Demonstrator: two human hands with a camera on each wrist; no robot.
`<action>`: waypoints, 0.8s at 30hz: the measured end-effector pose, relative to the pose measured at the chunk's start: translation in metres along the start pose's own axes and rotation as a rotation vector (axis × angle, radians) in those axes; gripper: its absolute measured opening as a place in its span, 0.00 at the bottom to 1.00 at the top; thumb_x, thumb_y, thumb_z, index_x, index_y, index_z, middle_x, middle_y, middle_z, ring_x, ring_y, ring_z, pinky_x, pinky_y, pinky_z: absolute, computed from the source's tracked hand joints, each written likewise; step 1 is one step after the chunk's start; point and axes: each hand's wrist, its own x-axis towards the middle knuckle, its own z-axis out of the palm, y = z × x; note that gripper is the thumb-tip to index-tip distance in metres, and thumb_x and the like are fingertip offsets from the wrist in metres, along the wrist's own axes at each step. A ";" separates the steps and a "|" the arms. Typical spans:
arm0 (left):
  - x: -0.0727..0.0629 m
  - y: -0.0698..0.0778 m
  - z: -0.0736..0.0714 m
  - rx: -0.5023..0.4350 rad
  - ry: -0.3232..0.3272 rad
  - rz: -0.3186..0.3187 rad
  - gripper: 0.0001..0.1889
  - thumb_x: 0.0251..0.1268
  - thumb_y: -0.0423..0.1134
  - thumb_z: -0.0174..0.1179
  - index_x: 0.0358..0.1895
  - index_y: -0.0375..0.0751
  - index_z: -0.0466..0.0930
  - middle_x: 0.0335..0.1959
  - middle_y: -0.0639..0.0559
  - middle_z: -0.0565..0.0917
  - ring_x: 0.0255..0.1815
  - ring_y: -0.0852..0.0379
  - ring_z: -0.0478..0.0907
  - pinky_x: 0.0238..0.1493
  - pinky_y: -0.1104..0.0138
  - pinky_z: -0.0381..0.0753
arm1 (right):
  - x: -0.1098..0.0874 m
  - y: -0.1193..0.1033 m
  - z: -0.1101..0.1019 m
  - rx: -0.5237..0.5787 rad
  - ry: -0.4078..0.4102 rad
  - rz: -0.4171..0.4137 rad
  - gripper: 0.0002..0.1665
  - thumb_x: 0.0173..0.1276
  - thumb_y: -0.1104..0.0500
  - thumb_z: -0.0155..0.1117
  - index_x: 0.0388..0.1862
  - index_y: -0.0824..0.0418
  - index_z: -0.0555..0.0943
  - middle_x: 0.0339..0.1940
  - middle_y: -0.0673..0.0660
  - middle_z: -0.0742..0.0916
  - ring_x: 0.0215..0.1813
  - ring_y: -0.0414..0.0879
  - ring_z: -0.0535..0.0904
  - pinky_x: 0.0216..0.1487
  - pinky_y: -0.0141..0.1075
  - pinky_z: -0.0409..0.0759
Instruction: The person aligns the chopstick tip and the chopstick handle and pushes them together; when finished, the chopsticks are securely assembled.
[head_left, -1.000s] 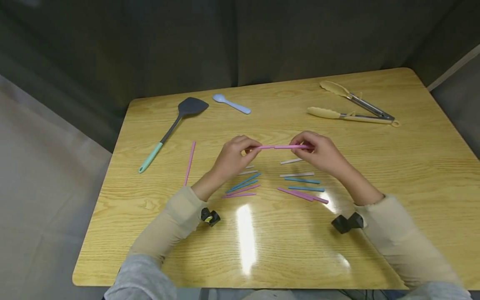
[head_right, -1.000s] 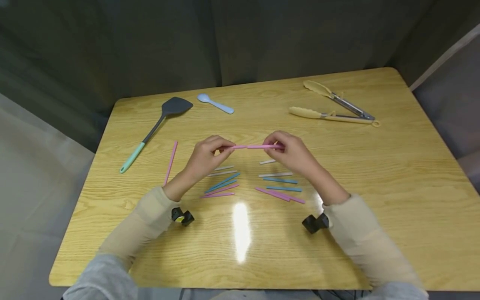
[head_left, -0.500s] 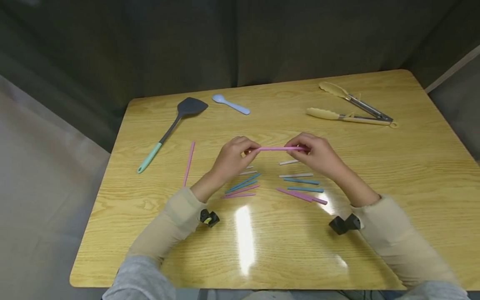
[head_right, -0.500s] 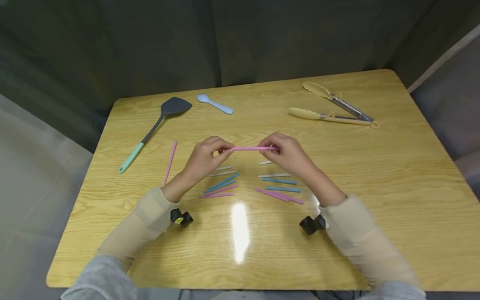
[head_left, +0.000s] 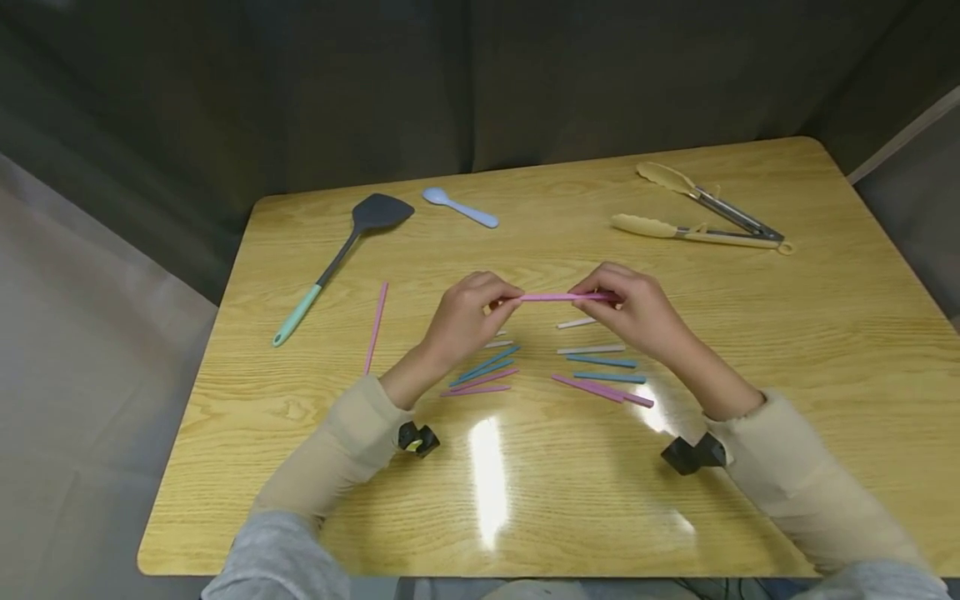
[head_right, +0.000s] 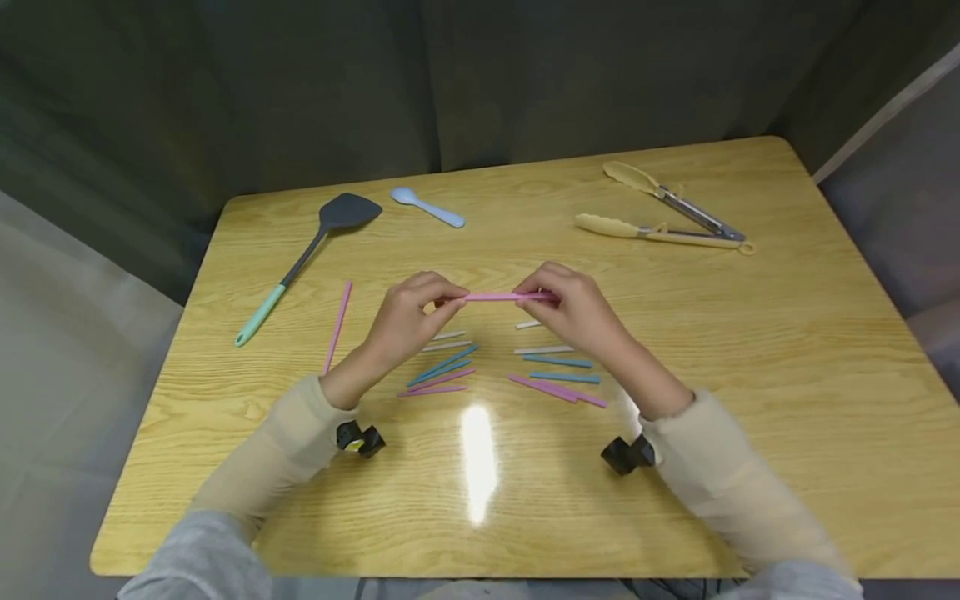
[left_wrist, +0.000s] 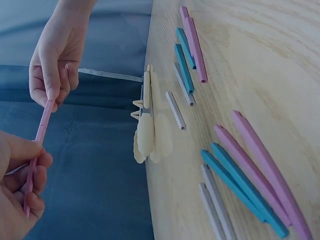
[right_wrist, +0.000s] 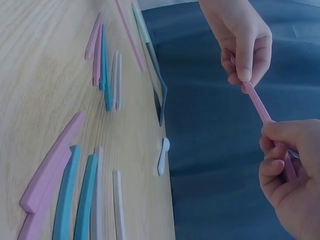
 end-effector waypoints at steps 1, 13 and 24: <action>0.000 0.001 -0.001 -0.002 0.007 0.009 0.04 0.56 0.32 0.61 0.33 0.36 0.83 0.28 0.50 0.81 0.27 0.60 0.73 0.28 0.74 0.71 | 0.000 -0.002 0.000 0.003 0.007 -0.007 0.05 0.54 0.71 0.64 0.30 0.64 0.81 0.25 0.52 0.79 0.25 0.36 0.68 0.25 0.23 0.68; 0.004 0.007 -0.009 -0.037 0.031 0.027 0.04 0.54 0.30 0.61 0.33 0.35 0.84 0.28 0.49 0.82 0.25 0.60 0.73 0.26 0.69 0.73 | 0.003 -0.010 -0.005 0.020 0.016 -0.066 0.07 0.53 0.73 0.64 0.30 0.65 0.81 0.26 0.53 0.81 0.27 0.36 0.70 0.28 0.21 0.70; 0.011 0.004 -0.012 0.091 -0.107 0.011 0.06 0.58 0.35 0.59 0.36 0.39 0.84 0.30 0.52 0.83 0.31 0.60 0.75 0.33 0.72 0.72 | 0.007 -0.006 -0.014 0.073 -0.111 0.173 0.07 0.59 0.65 0.61 0.37 0.62 0.82 0.31 0.55 0.82 0.27 0.38 0.72 0.26 0.25 0.71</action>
